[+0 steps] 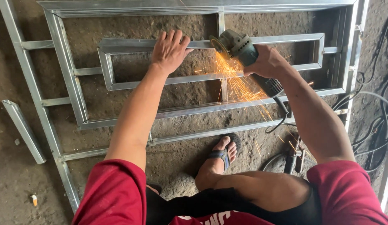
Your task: Using a handheld angle grinder to cut and trim metal frame sections to the required length.
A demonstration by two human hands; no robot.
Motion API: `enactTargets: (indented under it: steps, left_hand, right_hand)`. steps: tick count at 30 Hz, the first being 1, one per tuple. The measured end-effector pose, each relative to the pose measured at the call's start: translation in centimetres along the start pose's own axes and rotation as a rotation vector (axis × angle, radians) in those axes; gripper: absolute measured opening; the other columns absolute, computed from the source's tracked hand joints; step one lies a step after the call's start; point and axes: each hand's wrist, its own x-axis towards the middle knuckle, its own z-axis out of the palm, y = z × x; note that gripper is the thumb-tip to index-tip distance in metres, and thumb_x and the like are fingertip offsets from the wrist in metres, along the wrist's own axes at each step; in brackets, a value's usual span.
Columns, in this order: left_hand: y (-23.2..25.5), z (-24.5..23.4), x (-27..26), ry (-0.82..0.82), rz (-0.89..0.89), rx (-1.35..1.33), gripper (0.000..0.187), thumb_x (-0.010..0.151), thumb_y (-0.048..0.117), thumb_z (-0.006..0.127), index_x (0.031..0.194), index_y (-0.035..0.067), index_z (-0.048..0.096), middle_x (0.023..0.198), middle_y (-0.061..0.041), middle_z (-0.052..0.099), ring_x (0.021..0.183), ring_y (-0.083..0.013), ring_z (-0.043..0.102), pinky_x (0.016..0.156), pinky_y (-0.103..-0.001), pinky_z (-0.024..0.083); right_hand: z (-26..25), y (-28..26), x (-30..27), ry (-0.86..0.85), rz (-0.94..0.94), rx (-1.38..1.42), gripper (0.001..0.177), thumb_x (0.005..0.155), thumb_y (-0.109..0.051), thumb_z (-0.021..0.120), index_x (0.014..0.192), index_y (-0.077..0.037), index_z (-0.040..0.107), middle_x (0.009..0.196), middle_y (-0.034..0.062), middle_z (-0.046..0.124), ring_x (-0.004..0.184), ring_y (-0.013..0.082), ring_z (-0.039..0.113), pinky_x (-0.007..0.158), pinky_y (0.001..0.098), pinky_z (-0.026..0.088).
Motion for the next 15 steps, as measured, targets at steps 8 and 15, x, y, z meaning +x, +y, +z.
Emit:
enactTargets:
  steps: [8,15]
  left_hand:
    - [0.2,-0.2,0.0,0.034,-0.013,0.006,0.047,0.106,0.058,0.061,0.123,0.015,0.059,0.114,-0.012,0.061,0.094,-0.0265,0.063,0.085,-0.046,0.053]
    - [-0.1,-0.6,-0.1,0.107,0.004,0.023,0.046,0.104,0.059,0.065,0.119,0.016,0.062,0.11,-0.01,0.062,0.09,-0.0245,0.061,0.081,-0.043,0.052]
  right_hand:
    - [0.1,0.3,0.6,0.002,-0.021,-0.033,0.038,0.066,-0.023,0.08,0.096,-0.006,0.063,0.082,0.0108,0.066,0.07,0.0237,0.061,0.056,0.0369,0.05]
    - [-0.5,0.6,-0.7,0.009,0.002,0.002,0.05,0.067,-0.022,0.082,0.112,-0.007,0.066,0.096,0.0142,0.07,0.083,0.0274,0.066,0.07,0.0404,0.054]
